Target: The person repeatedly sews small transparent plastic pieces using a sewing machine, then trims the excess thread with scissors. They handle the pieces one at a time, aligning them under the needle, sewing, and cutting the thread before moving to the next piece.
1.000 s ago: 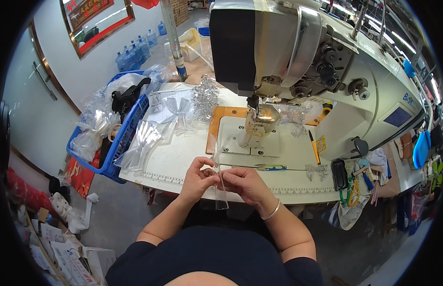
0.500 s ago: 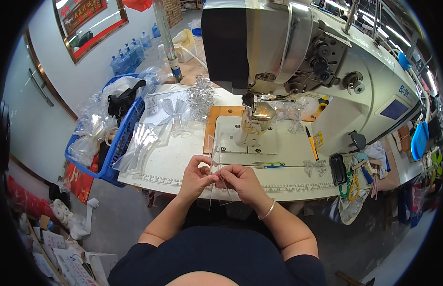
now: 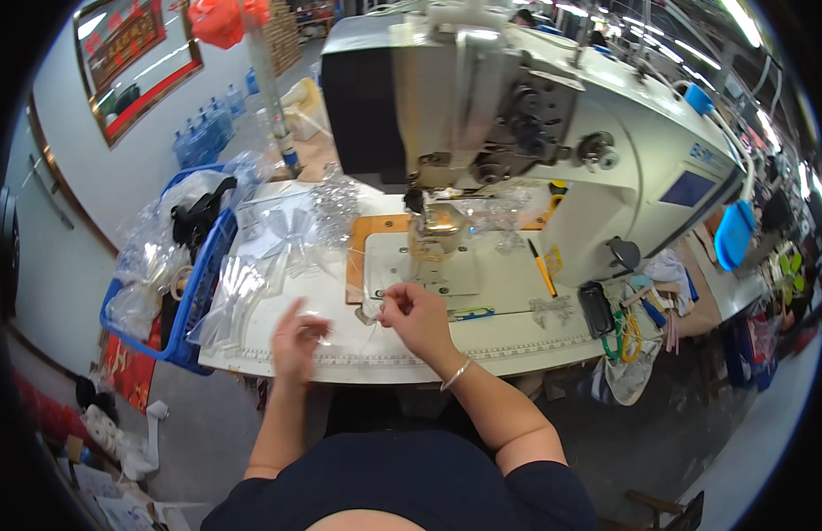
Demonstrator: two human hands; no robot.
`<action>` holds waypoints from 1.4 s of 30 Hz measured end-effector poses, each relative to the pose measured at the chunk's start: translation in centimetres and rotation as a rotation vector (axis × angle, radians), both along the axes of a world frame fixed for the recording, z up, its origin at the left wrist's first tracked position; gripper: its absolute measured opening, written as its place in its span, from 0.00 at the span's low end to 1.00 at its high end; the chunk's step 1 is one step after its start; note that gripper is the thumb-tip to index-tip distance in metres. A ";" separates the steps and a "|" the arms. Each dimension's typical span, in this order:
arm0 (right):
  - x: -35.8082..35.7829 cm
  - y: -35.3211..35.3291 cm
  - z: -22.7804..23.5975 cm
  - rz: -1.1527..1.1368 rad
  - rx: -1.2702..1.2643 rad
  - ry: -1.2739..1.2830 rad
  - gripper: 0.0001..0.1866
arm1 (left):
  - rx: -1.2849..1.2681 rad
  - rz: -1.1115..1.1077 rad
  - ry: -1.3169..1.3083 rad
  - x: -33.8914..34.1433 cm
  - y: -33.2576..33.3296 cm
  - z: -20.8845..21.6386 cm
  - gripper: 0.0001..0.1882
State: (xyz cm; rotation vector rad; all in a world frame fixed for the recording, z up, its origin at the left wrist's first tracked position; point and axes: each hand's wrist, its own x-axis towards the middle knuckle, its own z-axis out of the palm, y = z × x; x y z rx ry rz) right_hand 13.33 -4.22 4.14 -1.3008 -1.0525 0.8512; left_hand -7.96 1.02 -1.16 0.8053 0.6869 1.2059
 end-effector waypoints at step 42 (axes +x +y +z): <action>6.8 -2.2 -3.6 0.110 -0.111 0.185 0.20 | -0.143 -0.236 -0.012 3.4 -4.9 4.4 0.14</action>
